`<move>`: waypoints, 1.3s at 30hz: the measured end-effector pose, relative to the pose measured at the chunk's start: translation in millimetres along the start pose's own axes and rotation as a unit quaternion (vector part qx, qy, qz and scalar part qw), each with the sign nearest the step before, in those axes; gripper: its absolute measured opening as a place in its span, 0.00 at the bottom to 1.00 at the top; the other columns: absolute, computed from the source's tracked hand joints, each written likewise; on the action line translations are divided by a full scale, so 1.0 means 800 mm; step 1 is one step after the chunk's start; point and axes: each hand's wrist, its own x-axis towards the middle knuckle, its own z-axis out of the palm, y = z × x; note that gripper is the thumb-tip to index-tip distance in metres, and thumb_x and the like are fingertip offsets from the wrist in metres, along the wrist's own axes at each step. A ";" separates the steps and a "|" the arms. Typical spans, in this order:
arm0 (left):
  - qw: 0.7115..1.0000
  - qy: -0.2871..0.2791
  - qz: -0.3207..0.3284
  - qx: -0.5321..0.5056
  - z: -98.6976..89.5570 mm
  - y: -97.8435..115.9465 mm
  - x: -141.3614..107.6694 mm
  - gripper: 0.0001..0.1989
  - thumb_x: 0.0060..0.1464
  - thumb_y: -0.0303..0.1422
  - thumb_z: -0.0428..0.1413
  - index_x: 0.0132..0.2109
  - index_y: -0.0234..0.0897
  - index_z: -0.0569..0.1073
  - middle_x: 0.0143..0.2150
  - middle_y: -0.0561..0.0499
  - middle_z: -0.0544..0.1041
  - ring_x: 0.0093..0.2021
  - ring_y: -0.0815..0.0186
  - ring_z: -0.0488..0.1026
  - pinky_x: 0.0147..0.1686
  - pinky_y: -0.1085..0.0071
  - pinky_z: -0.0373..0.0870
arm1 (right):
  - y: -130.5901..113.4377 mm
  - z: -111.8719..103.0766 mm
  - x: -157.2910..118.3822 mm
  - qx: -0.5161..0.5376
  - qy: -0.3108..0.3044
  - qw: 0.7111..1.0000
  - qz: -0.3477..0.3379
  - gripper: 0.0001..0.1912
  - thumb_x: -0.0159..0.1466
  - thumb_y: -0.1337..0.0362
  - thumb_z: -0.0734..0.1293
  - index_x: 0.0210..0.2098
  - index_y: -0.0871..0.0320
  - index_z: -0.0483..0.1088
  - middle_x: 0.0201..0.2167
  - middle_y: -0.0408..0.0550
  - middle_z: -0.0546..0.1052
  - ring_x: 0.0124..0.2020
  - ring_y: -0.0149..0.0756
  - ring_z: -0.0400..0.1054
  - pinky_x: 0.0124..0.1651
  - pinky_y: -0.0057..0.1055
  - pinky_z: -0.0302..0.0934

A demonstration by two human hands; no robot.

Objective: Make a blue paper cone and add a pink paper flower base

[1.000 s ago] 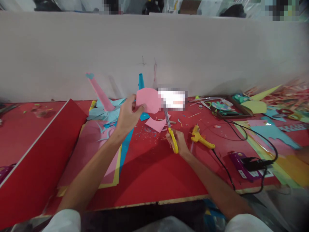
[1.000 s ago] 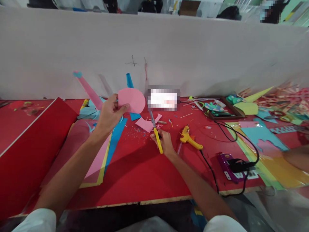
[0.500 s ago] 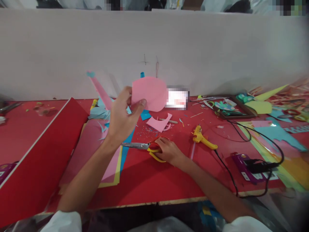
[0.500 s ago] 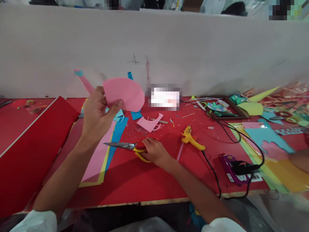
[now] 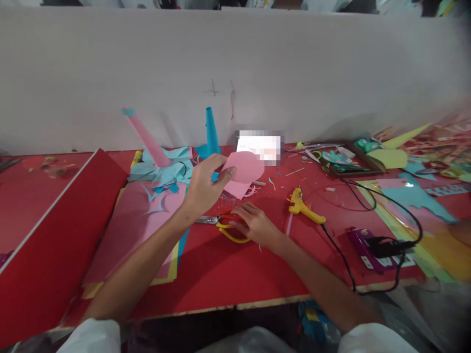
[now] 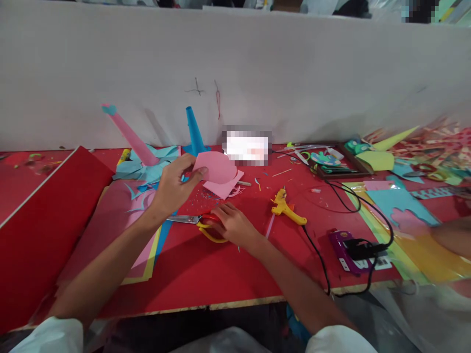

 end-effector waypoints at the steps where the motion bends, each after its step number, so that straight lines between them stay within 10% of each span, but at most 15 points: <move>1: 1.000 -0.005 -0.015 -0.015 0.005 -0.002 -0.002 0.13 0.70 0.37 0.58 0.35 0.40 0.66 0.33 0.53 0.71 0.34 0.66 0.67 0.38 0.67 0.69 | 0.003 -0.002 0.001 0.000 0.023 1.000 0.012 0.08 0.78 0.57 0.68 0.48 0.52 0.77 0.42 0.53 0.84 0.48 0.47 0.79 0.51 0.42 0.75; 9: 0.990 -0.054 -0.115 -0.068 0.029 -0.030 -0.008 0.14 0.63 0.37 0.59 0.32 0.40 0.63 0.31 0.56 0.66 0.33 0.68 0.63 0.36 0.68 0.64 | 0.027 -0.021 0.008 0.207 0.267 0.922 0.191 0.24 0.80 0.42 0.55 0.54 0.51 0.73 0.36 0.50 0.82 0.35 0.44 0.78 0.40 0.40 0.73; 18: 0.990 -0.106 -0.092 0.004 0.039 -0.036 -0.015 0.21 0.63 0.38 0.64 0.31 0.40 0.60 0.29 0.57 0.63 0.31 0.68 0.61 0.34 0.67 0.59 | 0.034 -0.019 0.015 0.229 0.290 0.908 0.199 0.20 0.70 0.42 0.70 0.42 0.52 0.72 0.43 0.50 0.80 0.42 0.42 0.75 0.49 0.40 0.73; 21: 0.988 -0.111 -0.100 -0.027 0.035 -0.030 -0.017 0.12 0.66 0.39 0.64 0.49 0.39 0.73 0.38 0.52 0.77 0.35 0.66 0.72 0.38 0.68 0.69 | 0.040 -0.019 0.017 0.261 0.276 0.899 0.216 0.18 0.68 0.45 0.72 0.39 0.52 0.70 0.38 0.47 0.78 0.37 0.39 0.73 0.44 0.37 0.71; 25: 0.985 -0.155 -0.074 -0.018 0.028 -0.023 -0.017 0.27 0.73 0.46 0.57 0.73 0.44 0.66 0.61 0.42 0.81 0.46 0.61 0.81 0.48 0.63 0.78 | 0.044 -0.022 0.017 0.278 0.278 0.888 0.241 0.17 0.67 0.47 0.72 0.35 0.52 0.66 0.31 0.42 0.74 0.32 0.36 0.68 0.39 0.35 0.68; 35: 0.984 -0.155 0.008 0.089 0.030 -0.038 -0.017 0.08 0.72 0.35 0.60 0.44 0.38 0.80 0.72 0.39 0.74 0.72 0.49 0.72 0.70 0.50 0.71 | 0.045 -0.018 0.017 0.298 0.317 0.870 0.231 0.21 0.66 0.42 0.75 0.41 0.52 0.72 0.35 0.46 0.80 0.36 0.41 0.74 0.42 0.38 0.73; 39: 0.984 -0.134 0.033 0.110 0.026 -0.031 -0.012 0.07 0.72 0.33 0.60 0.42 0.38 0.79 0.54 0.42 0.83 0.59 0.53 0.79 0.62 0.52 0.72 | 0.044 -0.019 0.016 0.325 0.280 0.880 0.203 0.23 0.65 0.41 0.76 0.45 0.54 0.79 0.46 0.54 0.85 0.48 0.48 0.80 0.56 0.46 0.75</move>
